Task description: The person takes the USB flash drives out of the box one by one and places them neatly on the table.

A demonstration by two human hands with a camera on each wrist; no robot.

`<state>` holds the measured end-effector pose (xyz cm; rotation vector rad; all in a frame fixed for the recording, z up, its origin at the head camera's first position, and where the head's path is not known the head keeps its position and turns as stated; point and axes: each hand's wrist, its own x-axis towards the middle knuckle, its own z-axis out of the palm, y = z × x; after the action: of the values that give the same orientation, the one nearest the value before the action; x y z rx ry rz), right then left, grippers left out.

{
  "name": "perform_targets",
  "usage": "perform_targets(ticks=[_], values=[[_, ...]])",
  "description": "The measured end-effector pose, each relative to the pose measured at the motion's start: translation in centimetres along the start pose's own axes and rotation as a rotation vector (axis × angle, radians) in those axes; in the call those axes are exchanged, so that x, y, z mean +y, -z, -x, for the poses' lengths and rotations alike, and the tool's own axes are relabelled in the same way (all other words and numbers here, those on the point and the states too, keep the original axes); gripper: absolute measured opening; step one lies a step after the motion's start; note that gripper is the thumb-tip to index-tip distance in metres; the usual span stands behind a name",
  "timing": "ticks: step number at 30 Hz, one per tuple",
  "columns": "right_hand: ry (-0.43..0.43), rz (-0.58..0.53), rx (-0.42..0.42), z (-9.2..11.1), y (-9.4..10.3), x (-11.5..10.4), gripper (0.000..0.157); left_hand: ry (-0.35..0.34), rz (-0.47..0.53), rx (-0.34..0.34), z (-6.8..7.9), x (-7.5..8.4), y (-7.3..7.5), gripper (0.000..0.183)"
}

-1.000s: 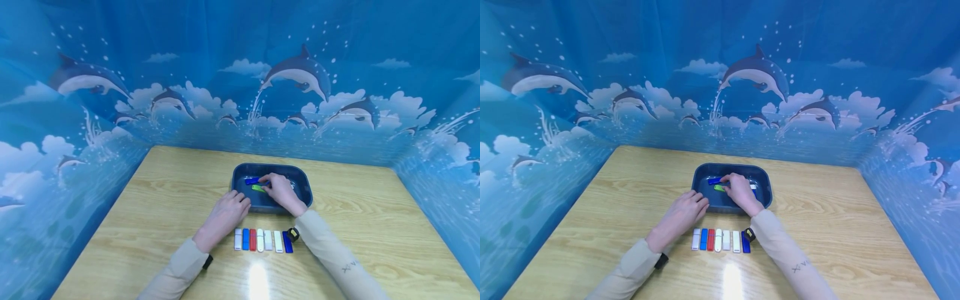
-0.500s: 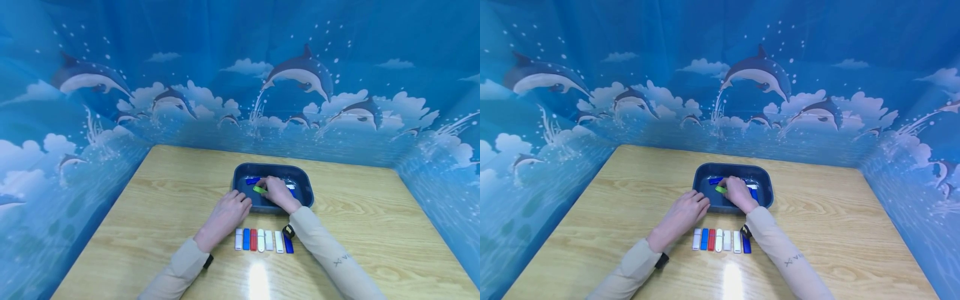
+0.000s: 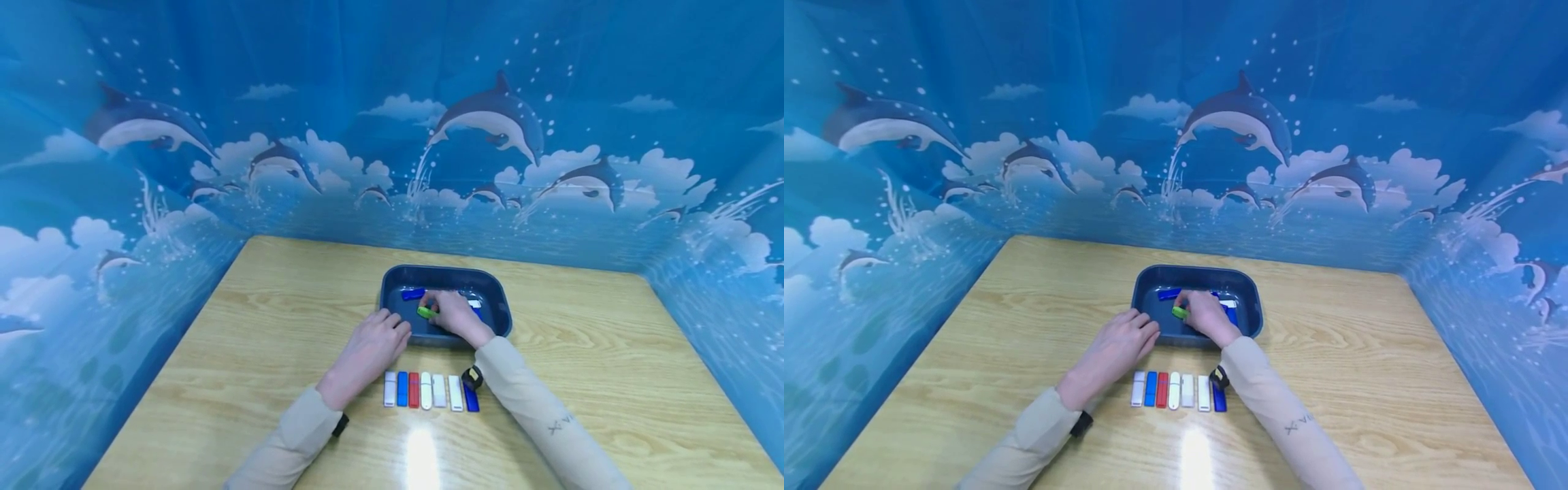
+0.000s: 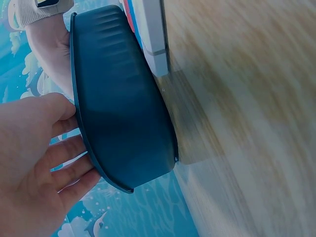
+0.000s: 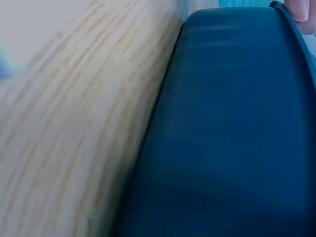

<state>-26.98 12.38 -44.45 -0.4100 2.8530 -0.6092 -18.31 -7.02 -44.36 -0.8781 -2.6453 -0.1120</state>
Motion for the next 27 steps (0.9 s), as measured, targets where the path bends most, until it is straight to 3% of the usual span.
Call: perform_targets(ticks=[11,19,27], values=[[-0.022,-0.188,0.082,2.1,1.6,0.3,0.037,-0.005,0.003,0.004,-0.1,0.0,-0.1,0.018],[-0.022,-0.363,0.135,5.1,2.7,1.2,0.04,0.007,0.01,-0.016,-0.1,0.1,-0.1,0.019],[0.006,-0.476,0.164,8.8,3.9,1.8,0.044,-0.015,0.031,0.054,0.0,0.0,-0.1,0.014]])
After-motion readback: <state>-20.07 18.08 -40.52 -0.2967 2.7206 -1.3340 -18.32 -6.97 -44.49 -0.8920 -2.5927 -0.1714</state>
